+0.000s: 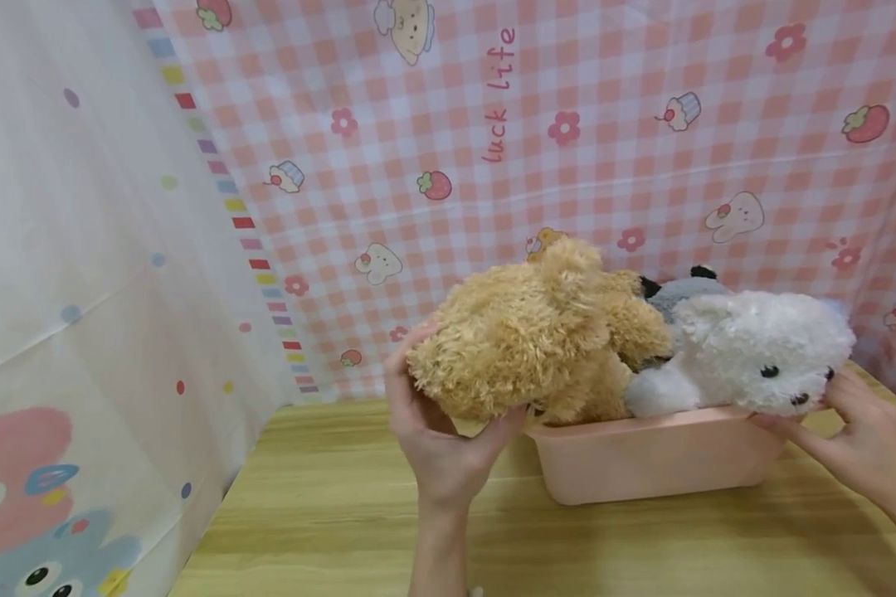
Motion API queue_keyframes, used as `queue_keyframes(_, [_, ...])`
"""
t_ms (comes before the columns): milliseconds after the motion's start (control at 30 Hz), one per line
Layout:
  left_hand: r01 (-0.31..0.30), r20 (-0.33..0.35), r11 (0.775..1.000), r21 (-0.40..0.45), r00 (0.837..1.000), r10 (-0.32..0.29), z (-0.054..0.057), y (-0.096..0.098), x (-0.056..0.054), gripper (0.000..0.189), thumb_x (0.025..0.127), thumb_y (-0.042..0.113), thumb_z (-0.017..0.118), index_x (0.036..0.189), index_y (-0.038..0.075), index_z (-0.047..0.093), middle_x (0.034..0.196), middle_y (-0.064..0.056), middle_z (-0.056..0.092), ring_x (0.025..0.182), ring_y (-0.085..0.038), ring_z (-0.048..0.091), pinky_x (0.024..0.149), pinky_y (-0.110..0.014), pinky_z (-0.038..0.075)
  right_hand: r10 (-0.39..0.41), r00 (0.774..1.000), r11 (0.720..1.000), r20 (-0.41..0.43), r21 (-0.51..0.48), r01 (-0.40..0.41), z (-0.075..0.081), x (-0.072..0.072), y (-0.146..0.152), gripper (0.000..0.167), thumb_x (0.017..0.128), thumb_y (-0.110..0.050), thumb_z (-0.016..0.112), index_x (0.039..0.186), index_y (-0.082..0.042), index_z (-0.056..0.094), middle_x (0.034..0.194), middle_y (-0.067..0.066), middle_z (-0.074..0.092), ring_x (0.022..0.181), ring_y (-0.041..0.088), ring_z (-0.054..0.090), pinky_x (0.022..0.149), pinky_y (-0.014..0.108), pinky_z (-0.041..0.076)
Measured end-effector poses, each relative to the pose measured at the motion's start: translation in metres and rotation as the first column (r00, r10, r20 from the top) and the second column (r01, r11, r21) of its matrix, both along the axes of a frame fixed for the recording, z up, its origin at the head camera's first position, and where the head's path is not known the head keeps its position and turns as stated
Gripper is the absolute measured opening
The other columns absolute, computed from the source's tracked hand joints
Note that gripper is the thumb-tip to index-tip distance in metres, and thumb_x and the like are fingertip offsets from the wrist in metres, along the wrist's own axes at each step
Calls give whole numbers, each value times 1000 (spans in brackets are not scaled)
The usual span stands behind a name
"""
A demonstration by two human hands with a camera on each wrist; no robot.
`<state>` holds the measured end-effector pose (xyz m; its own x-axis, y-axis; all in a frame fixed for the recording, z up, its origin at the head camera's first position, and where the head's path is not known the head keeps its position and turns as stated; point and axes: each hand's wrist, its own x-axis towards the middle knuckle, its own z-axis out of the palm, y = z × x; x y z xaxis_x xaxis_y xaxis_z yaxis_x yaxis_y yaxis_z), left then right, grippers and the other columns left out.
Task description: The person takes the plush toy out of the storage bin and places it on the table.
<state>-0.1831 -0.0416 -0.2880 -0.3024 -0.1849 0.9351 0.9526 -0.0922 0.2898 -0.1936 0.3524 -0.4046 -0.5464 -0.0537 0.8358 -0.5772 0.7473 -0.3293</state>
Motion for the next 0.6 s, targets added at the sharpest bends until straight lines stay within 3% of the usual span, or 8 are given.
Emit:
queue_keyframes(233, [-5,-22,997,83,1000,7,4,-11,3,79,74,14,89,130,-16,41,131,-22,54,122,-37,53,104,-50,46,-23,1000,1000,-9,3,23,-1,-1,-1,59,75,-55,82,96,-2,65,114,-38,45,101,-19,40,80,2,29])
queue_keyframes(600, [41,-77,954,298,997,-19,16,-27,8,77,62,0,89,128,-5,49,127,-22,54,117,-37,53,105,-48,46,-51,998,999,-31,14,51,-2,-3,-1,75,76,-72,69,95,0,64,117,-40,41,101,-21,37,81,3,26])
